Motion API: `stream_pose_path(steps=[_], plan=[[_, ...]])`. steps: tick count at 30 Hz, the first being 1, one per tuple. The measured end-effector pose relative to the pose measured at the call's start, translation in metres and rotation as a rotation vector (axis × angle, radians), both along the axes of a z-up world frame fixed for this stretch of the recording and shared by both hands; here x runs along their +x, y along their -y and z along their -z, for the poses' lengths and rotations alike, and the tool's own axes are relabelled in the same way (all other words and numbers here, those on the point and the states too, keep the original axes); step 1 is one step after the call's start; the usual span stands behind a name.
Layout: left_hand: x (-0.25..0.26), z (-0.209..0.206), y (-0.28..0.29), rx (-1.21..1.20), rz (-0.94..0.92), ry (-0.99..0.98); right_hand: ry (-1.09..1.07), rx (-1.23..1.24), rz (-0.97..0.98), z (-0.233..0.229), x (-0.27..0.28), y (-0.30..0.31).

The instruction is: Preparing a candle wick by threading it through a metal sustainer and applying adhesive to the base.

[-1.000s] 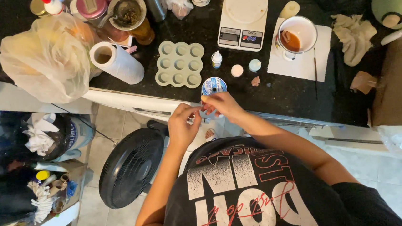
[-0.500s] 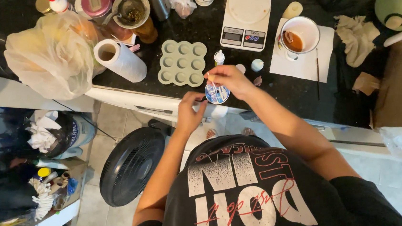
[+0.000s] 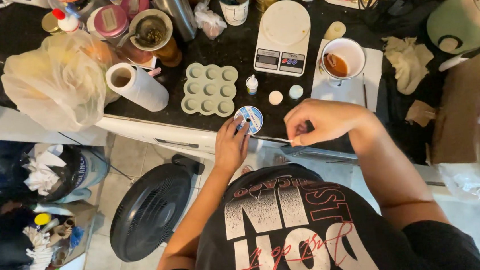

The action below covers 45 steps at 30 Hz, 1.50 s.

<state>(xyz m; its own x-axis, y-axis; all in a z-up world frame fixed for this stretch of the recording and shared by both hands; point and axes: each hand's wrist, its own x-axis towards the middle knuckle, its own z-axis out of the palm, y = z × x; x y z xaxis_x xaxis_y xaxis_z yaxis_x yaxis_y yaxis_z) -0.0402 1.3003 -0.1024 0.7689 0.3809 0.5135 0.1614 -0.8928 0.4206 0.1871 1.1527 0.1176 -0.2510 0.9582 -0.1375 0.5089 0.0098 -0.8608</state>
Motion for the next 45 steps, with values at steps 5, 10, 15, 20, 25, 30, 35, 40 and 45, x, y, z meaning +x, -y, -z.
stream_pose_path(steps=[5, 10, 15, 20, 25, 30, 35, 40, 45], plan=[[0.008, -0.095, 0.005, -0.491, 0.154, 0.156, -0.135, 0.037, -0.111, -0.018, -0.003, -0.037], [0.007, -0.169, 0.001, -0.864, 0.326, 0.113, -0.150, 0.007, -0.177, -0.016, -0.001, -0.071], [-0.003, -0.145, -0.017, -0.994, 0.285, 0.171, -0.190, -0.062, -0.149, 0.011, 0.019, -0.090], [-0.021, -0.140, -0.021, -1.089, 0.187, 0.257, -0.221, -0.135, -0.136, 0.056, 0.033, -0.098], [-0.032, -0.134, -0.028, -1.170, 0.127, 0.306, -0.333, -0.170, -0.055, 0.089, 0.034, -0.101], [-0.024, -0.152, -0.031, -1.279, 0.251, 0.321, -0.689, 0.018, 0.064, 0.097, 0.015, -0.106], [-0.009, -0.142, -0.048, -1.326, 0.393, 0.401, -0.882, 0.119, 0.124, 0.111, 0.011, -0.097], [0.010, -0.168, -0.048, -1.340, 0.526, 0.320, -1.097, 0.278, 0.158, 0.068, -0.002, -0.078], [0.047, -0.175, -0.056, -1.107, 0.511, 0.202, -1.278, 0.461, 0.261, 0.046, 0.038, -0.052]])
